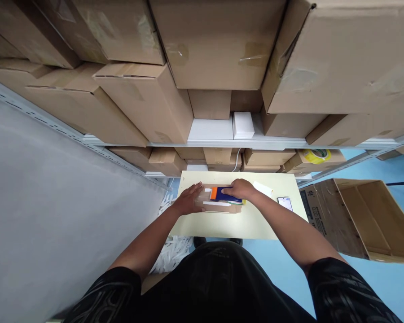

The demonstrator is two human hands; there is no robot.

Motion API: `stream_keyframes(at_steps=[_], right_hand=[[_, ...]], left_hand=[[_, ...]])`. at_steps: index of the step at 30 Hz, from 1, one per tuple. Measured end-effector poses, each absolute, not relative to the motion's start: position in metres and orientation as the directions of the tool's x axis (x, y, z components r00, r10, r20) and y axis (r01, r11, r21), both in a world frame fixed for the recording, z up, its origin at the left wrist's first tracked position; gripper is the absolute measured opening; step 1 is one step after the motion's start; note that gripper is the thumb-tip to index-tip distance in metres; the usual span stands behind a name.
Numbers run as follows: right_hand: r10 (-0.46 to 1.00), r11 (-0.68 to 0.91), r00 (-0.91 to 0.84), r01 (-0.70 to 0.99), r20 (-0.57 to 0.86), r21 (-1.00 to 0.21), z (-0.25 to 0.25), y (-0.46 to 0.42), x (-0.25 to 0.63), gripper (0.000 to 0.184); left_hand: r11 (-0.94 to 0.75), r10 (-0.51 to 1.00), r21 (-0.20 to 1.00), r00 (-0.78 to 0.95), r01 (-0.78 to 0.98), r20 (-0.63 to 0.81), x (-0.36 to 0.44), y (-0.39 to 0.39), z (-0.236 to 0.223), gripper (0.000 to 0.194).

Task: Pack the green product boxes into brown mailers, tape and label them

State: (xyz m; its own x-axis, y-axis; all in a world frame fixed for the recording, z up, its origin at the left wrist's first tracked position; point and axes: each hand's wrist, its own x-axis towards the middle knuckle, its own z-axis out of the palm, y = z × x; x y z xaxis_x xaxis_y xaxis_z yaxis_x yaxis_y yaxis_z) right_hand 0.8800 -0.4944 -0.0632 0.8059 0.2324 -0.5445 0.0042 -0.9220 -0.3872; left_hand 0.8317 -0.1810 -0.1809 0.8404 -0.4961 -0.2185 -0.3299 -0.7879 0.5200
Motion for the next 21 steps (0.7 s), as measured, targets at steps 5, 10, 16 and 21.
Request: stream_keyframes(at_steps=[5,10,16,21], right_hand=[[0.179,-0.896,0.806,-0.103,-0.564,-0.432,-0.063,-0.582,0.872,0.060],[0.093,-0.875,0.784,-0.230,-0.614,-0.426,-0.069,-0.666,0.855,0.062],[0.040,-0.922,0.780,-0.212,-0.625,-0.324,-0.089,-0.695,0.850,0.063],[0.049,-0.966,0.789,-0.119,-0.613,-0.229,-0.127,-0.659,0.864,0.062]], left_hand=[[-0.770,-0.518,0.532,0.832,-0.352,-0.200,0.833,-0.180,-0.180,0.118],[-0.782,-0.514,0.513,0.832,-0.354,-0.209,0.833,-0.180,-0.180,0.118],[-0.787,-0.525,0.481,0.829,-0.387,-0.192,0.834,-0.180,-0.184,0.120],[-0.785,-0.526,0.476,0.832,-0.396,-0.175,0.834,-0.180,-0.186,0.120]])
